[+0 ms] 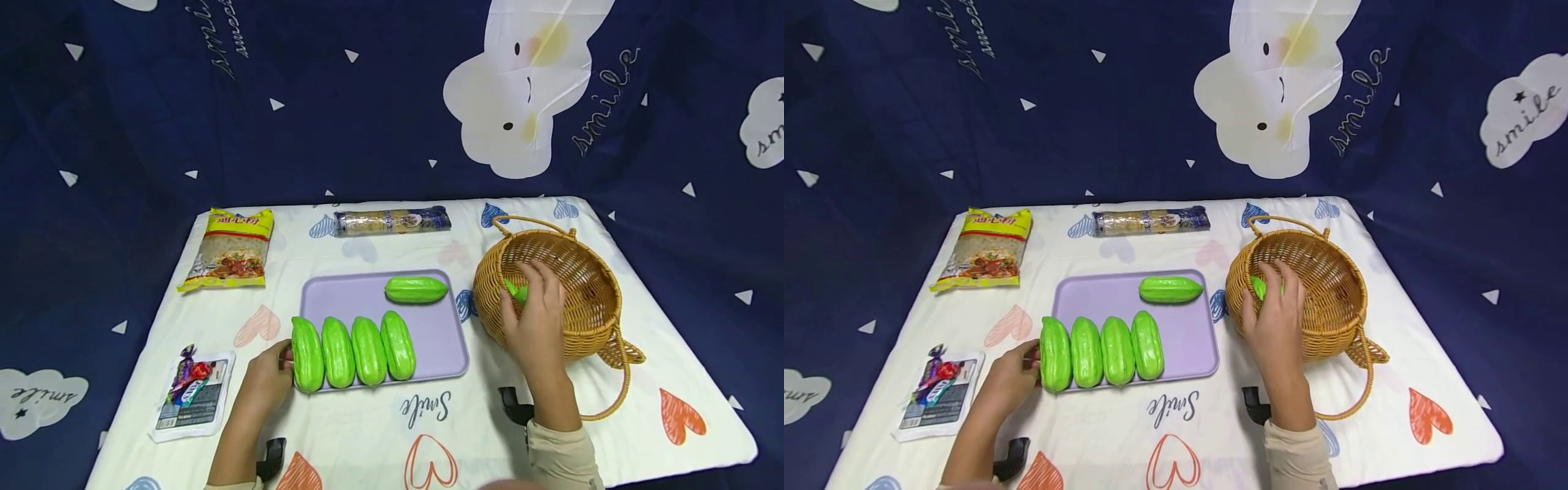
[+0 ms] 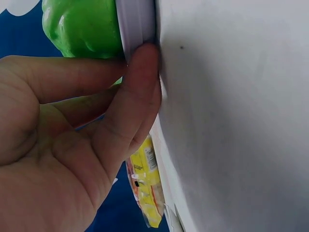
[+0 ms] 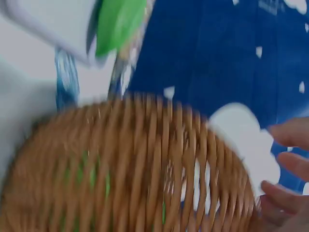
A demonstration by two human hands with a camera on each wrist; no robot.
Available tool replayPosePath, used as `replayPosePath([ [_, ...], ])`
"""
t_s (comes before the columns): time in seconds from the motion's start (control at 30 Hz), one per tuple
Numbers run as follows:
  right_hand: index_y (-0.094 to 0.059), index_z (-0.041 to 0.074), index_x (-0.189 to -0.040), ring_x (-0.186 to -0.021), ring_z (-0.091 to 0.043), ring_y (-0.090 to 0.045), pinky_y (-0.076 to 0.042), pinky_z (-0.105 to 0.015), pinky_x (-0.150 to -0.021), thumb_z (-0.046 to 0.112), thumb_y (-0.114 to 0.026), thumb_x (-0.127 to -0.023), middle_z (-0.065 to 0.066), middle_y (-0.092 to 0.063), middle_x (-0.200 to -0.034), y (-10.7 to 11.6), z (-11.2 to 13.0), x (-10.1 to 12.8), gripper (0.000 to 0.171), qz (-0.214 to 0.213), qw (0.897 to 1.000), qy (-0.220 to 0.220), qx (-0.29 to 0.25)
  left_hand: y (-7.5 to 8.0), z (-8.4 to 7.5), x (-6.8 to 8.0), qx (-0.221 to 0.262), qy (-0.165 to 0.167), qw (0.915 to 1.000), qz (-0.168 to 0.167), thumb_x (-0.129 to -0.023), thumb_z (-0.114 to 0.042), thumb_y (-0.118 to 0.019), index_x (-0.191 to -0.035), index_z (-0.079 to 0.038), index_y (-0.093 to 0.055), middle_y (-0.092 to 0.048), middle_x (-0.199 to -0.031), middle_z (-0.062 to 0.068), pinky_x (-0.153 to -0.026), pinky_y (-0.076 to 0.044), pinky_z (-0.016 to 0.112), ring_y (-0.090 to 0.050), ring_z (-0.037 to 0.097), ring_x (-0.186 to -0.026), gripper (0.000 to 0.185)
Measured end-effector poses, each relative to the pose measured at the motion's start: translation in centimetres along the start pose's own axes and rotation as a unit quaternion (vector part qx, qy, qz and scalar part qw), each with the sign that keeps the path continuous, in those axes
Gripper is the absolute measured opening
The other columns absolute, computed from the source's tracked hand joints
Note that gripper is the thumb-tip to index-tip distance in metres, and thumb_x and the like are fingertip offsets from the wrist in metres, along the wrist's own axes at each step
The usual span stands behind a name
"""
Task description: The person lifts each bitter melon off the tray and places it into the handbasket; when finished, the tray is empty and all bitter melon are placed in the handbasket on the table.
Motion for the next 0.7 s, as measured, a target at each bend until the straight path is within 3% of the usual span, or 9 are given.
replayPosePath([
  [0.1,-0.055,-0.003,-0.126,-0.119,-0.040,-0.045,-0.038,-0.052,-0.100,0.007,-0.071,-0.084,-0.023,-0.050,-0.131,-1.4,2.3,0.9,0.046,0.024,0.997,0.070,-0.024,0.1,-0.1,0.0,0.000,-0.001,1.0000,0.000,-0.087,0.004,-0.052,-0.132,0.012,-0.050,-0.063,-0.102,0.021,-0.083,-0.046,0.050,-0.056,0.032,-0.091,0.045],
  [0.2,-0.054,0.003,-0.131,-0.120,-0.034,-0.049,-0.041,-0.050,-0.101,0.019,-0.071,-0.086,-0.018,-0.052,-0.131,-4.1,4.0,2.4,0.051,0.135,0.986,0.096,-0.017,0.2,-0.2,-0.1,0.000,-0.002,1.0000,-0.002,-0.088,0.003,-0.052,-0.132,0.011,-0.050,-0.063,-0.105,0.022,-0.084,-0.046,0.051,-0.056,0.033,-0.093,0.045],
  [0.3,-0.048,0.011,-0.140,-0.123,-0.031,-0.050,-0.045,-0.050,-0.099,0.031,-0.070,-0.088,-0.013,-0.051,-0.135,-7.1,4.9,4.5,0.060,0.258,0.962,0.094,0.006,0.1,-0.1,-0.1,0.000,-0.001,1.0000,-0.002,-0.088,0.003,-0.052,-0.133,0.010,-0.050,-0.062,-0.106,0.023,-0.085,-0.045,0.051,-0.056,0.033,-0.094,0.045],
  [0.4,-0.042,0.016,-0.146,-0.123,-0.032,-0.051,-0.046,-0.049,-0.096,0.039,-0.068,-0.089,-0.012,-0.049,-0.138,-9.4,5.3,6.5,0.066,0.340,0.937,0.083,0.009,0.0,-0.1,-0.1,-0.001,0.003,1.0000,0.000,-0.088,0.003,-0.052,-0.133,0.010,-0.050,-0.062,-0.108,0.025,-0.085,-0.045,0.052,-0.055,0.034,-0.094,0.045],
  [0.53,-0.036,0.018,-0.149,-0.120,-0.033,-0.053,-0.049,-0.050,-0.092,0.042,-0.065,-0.091,-0.015,-0.047,-0.140,-11.2,5.8,8.3,0.069,0.392,0.917,0.074,-0.004,0.0,-0.1,0.0,-0.001,0.009,1.0000,0.000,-0.088,0.003,-0.052,-0.134,0.010,-0.049,-0.061,-0.111,0.027,-0.085,-0.045,0.053,-0.055,0.035,-0.094,0.046],
  [0.7,-0.036,0.017,-0.148,-0.117,-0.034,-0.055,-0.051,-0.048,-0.086,0.039,-0.066,-0.091,-0.018,-0.047,-0.138,-12.2,6.0,9.0,0.069,0.404,0.912,0.073,-0.014,0.0,0.0,0.0,-0.004,0.008,1.0000,-0.001,-0.088,0.003,-0.051,-0.133,0.010,-0.050,-0.062,-0.108,0.025,-0.084,-0.045,0.051,-0.056,0.033,-0.092,0.045],
])
Point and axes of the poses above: each hand's wrist, its own x-axis away from the middle knuckle, its own y-axis out of the back of the hand, z = x × y, the point moved 6 cm from there along -x, towards the middle knuckle
